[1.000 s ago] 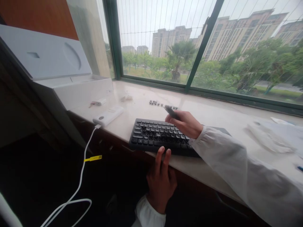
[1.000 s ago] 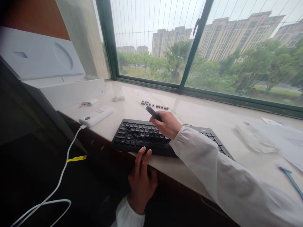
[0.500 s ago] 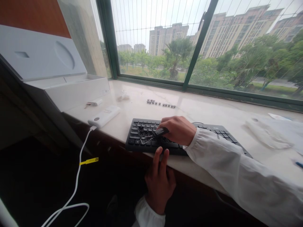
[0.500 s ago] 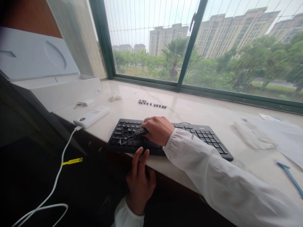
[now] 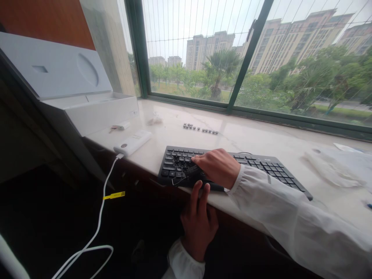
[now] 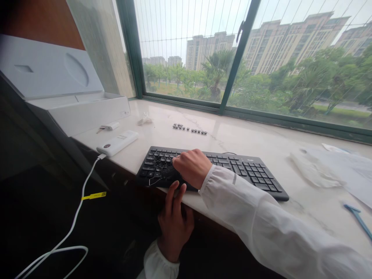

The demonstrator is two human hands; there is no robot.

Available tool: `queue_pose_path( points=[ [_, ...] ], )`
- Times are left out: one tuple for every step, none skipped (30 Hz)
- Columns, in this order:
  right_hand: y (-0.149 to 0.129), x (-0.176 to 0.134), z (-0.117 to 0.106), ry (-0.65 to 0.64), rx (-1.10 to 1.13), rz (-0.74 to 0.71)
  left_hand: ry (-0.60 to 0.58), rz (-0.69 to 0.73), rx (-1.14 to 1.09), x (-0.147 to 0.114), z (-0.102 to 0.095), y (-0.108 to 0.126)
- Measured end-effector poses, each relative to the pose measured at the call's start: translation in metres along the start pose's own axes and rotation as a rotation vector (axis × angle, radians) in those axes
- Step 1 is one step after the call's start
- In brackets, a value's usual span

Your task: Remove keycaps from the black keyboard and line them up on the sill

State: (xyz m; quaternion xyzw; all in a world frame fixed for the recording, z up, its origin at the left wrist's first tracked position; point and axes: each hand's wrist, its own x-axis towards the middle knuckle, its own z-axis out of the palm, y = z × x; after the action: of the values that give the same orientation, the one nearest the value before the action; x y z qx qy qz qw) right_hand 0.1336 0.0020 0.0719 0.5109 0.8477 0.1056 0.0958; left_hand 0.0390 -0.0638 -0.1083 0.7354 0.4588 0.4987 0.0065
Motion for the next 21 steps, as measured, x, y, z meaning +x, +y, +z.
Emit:
queue_pose_path(
  points=[
    [-0.0003,0.0003,0.0000,0.015,-0.012,-0.002,0.004,0.003,0.005,0.0004,0.0005,-0.0003],
    [-0.0003,0.0006,0.0002,0.030,-0.022,-0.008,0.004,0.005,0.010,0.0007,0.0009,-0.0006],
    [-0.0001,0.0009,0.0007,0.041,-0.030,-0.016,0.004,0.007,0.014,0.0008,0.0011,-0.0008],
    [0.0002,0.0012,0.0013,0.045,-0.037,-0.027,0.001,0.007,0.017,0.0008,0.0012,-0.0010],
    [0.0005,0.0013,0.0020,0.050,-0.043,-0.035,-0.001,0.007,0.019,0.0006,0.0012,-0.0010],
    [0.0008,0.0014,0.0027,0.057,-0.049,-0.038,-0.003,0.007,0.020,0.0004,0.0011,-0.0009],
    [0.0009,0.0015,0.0034,0.066,-0.055,-0.039,-0.005,0.006,0.021,0.0001,0.0009,-0.0008],
    [0.0009,0.0015,0.0040,0.074,-0.060,-0.038,-0.006,0.003,0.020,-0.0001,0.0008,-0.0006],
    [0.0007,0.0014,0.0043,0.083,-0.064,-0.037,-0.008,0.001,0.017,-0.0003,0.0006,-0.0005],
    [0.0003,0.0014,0.0045,0.088,-0.065,-0.035,-0.011,-0.001,0.014,-0.0004,0.0005,-0.0003],
    [-0.0002,0.0014,0.0046,0.090,-0.066,-0.035,-0.015,-0.004,0.011,-0.0004,0.0005,-0.0002],
    [-0.0007,0.0015,0.0046,0.092,-0.067,-0.035,-0.017,-0.007,0.009,-0.0003,0.0005,-0.0002],
    [-0.0014,0.0016,0.0045,0.095,-0.068,-0.035,-0.018,-0.008,0.008,-0.0003,0.0006,-0.0002],
    [-0.0020,0.0018,0.0046,0.098,-0.070,-0.035,-0.016,-0.007,0.008,-0.0002,0.0008,-0.0002],
    [-0.0027,0.0020,0.0047,0.102,-0.074,-0.034,-0.015,-0.006,0.009,-0.0002,0.0010,-0.0003],
    [-0.0033,0.0022,0.0051,0.108,-0.078,-0.035,-0.013,-0.004,0.010,-0.0004,0.0013,-0.0004],
    [-0.0039,0.0024,0.0056,0.115,-0.085,-0.035,-0.010,-0.001,0.011,-0.0006,0.0015,-0.0005],
    [-0.0044,0.0025,0.0063,0.120,-0.093,-0.035,-0.007,0.001,0.013,-0.0009,0.0018,-0.0006],
    [-0.0049,0.0026,0.0070,0.124,-0.102,-0.038,-0.005,0.000,0.014,-0.0012,0.0020,-0.0007],
    [-0.0052,0.0026,0.0077,0.127,-0.110,-0.040,-0.004,-0.003,0.016,-0.0015,0.0022,-0.0008],
    [-0.0055,0.0026,0.0083,0.128,-0.117,-0.043,-0.005,-0.003,0.018,-0.0017,0.0023,-0.0009]
  ],
)
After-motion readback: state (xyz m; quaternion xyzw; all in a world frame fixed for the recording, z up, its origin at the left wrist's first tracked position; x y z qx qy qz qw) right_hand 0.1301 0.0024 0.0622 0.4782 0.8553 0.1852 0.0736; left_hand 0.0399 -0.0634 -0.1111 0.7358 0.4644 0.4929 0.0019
